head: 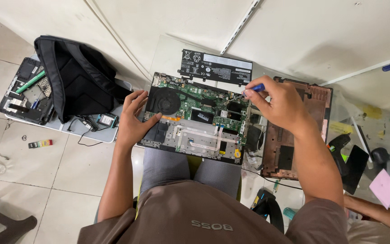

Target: The person uses a screwdriver to remove screws from the back of a laptop, detaches the battery, and removes the cooling fan assembly. The person then wipes the laptop's internal components with a tissue.

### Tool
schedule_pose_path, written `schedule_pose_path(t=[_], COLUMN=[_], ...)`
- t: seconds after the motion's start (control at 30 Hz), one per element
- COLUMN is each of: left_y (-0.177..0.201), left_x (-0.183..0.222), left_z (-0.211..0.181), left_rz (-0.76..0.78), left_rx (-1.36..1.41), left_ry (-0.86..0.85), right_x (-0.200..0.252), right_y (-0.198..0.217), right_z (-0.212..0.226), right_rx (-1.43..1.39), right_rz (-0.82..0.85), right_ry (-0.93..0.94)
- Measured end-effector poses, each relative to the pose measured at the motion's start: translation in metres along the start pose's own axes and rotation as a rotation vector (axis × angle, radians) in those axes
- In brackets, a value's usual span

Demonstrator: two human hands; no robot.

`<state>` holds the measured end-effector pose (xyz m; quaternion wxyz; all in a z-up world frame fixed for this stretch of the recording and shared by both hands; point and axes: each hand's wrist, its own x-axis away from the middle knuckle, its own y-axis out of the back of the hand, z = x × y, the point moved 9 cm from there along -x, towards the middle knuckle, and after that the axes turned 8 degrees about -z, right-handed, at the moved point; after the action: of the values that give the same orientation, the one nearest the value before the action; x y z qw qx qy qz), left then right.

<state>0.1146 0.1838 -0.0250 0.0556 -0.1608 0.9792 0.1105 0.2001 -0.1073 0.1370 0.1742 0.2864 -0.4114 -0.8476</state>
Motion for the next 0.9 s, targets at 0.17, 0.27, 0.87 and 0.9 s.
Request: schedule_pose_path(t=[0.17, 0.27, 0.87, 0.9], left_y=[0.0, 0.0, -0.002, -0.001], left_x=[-0.001, 0.0, -0.004, -0.005], left_z=[0.001, 0.003, -0.003, -0.007], left_rz=[-0.005, 0.002, -0.022, -0.034], left_rx=[0.0, -0.004, -0.134, -0.207], left_ry=[0.01, 0.016, -0.018, -0.037], right_x=[0.001, 0.002, -0.01, -0.013], right_y=[0.01, 0.009, -0.011, -0.013], right_z=[-0.006, -0.007, 0.023, 0.035], right_rx=[0.0, 0.038, 0.333, 0.361], right_rz=[-0.03, -0.025, 0.213, 0.276], right_ry=[-0.015, -0.001, 0.075, 0.088])
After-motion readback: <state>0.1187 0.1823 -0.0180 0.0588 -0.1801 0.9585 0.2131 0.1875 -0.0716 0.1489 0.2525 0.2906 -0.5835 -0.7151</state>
